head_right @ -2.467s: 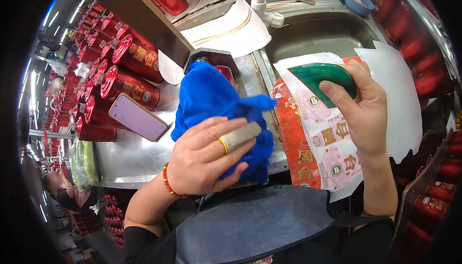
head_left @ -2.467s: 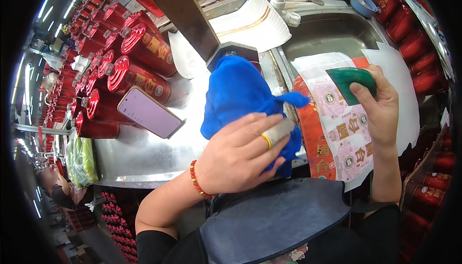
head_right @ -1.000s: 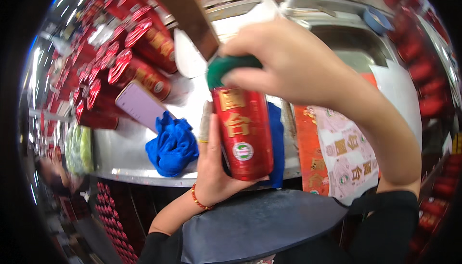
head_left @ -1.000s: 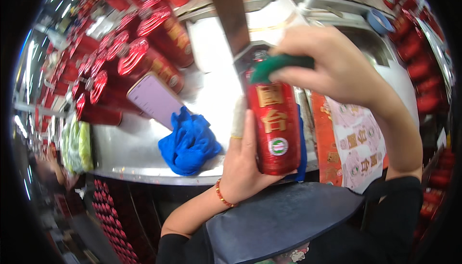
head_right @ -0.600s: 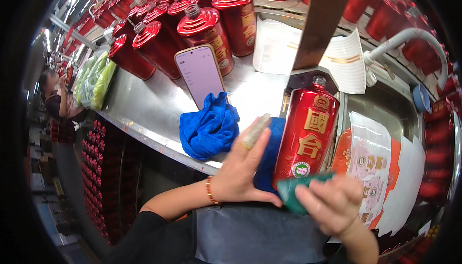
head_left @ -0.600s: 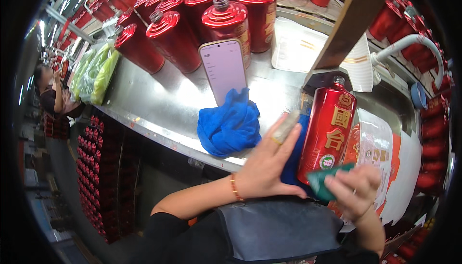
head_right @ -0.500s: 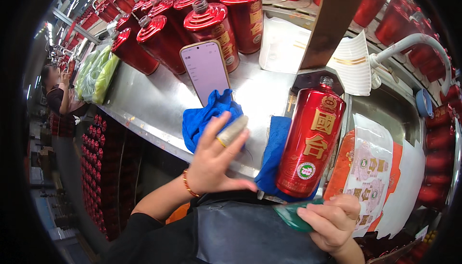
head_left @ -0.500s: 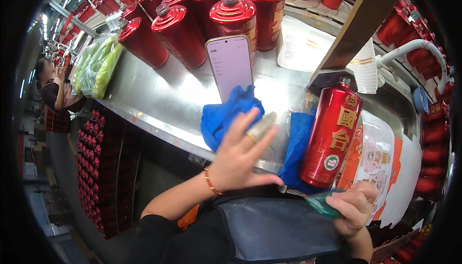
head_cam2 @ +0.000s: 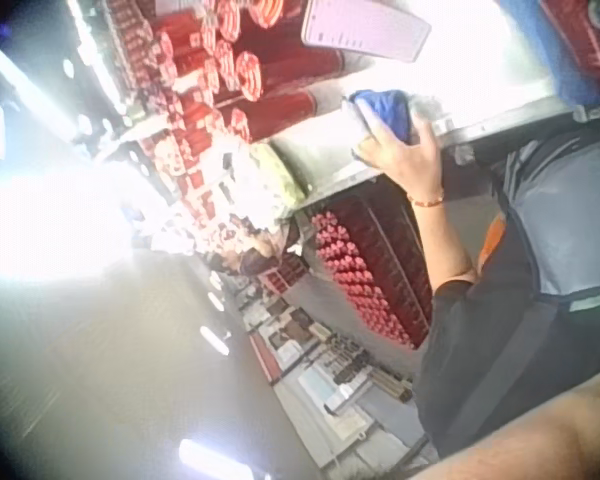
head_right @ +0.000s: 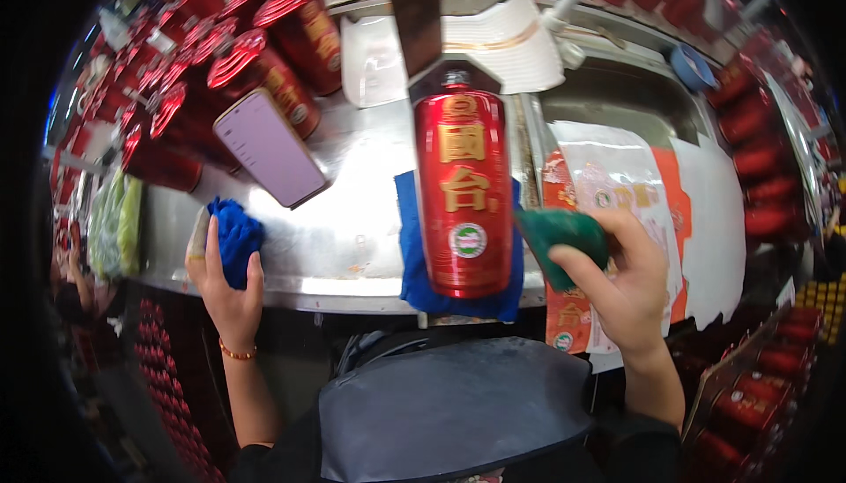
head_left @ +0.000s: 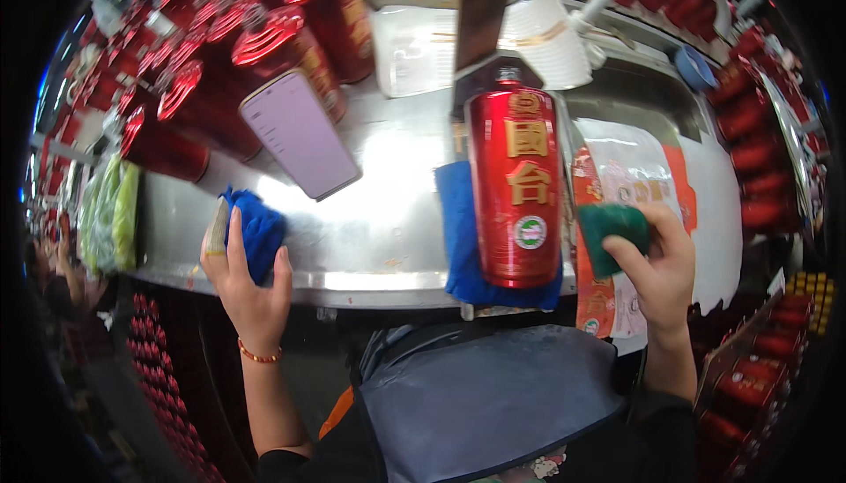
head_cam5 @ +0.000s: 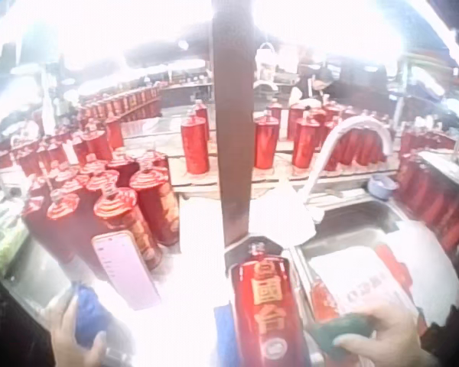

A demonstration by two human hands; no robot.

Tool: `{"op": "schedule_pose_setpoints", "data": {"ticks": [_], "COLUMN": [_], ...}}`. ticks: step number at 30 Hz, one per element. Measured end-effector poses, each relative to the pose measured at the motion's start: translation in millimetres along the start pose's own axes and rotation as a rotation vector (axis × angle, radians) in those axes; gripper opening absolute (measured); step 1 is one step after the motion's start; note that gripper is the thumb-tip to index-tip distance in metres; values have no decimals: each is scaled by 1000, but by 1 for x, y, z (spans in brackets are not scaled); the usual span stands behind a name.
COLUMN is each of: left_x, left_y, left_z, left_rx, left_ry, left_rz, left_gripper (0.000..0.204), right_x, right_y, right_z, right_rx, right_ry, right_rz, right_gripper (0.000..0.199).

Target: The person scrubs the exterior of a red cylindrical container with a green sponge, then wipes it with a blue cloth. The person repeats this process on multiple identical containers, handling them one at a time at a stainless steel workstation.

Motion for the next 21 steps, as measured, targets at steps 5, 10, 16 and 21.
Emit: {"op": "schedule_pose_setpoints", "data": {"ticks": [5, 10, 16, 21], "left_x": [23, 70, 81, 89], "left_y": [-18, -11, -5, 1], "left_z": [-97, -176, -186, -178], "left_rx": [103, 115, 126, 81], "left_ry": [517, 864, 753, 843], "left_rz": [159, 416, 296, 367], "left_gripper": [84, 147, 138, 140], "right_x": [27, 22, 16, 27], "right_y": [-45, -87, -78, -57], "right_z": [3, -6, -9, 6], "right_rx": [-80, -24, -147, -317], "right_ry": [-12, -30, 77, 1], "right_rz": [102, 81, 49, 177], "right_gripper": [24, 22, 24, 20]}}
Point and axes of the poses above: each hand's wrist, its own y-axis away from the middle knuckle, its own x-axis out of the palm, z = x × y, the point moved 4 cm from there along -y, towards the middle knuckle, and after that the axes turned 14 degrees about -z, right-handed, at the moved point
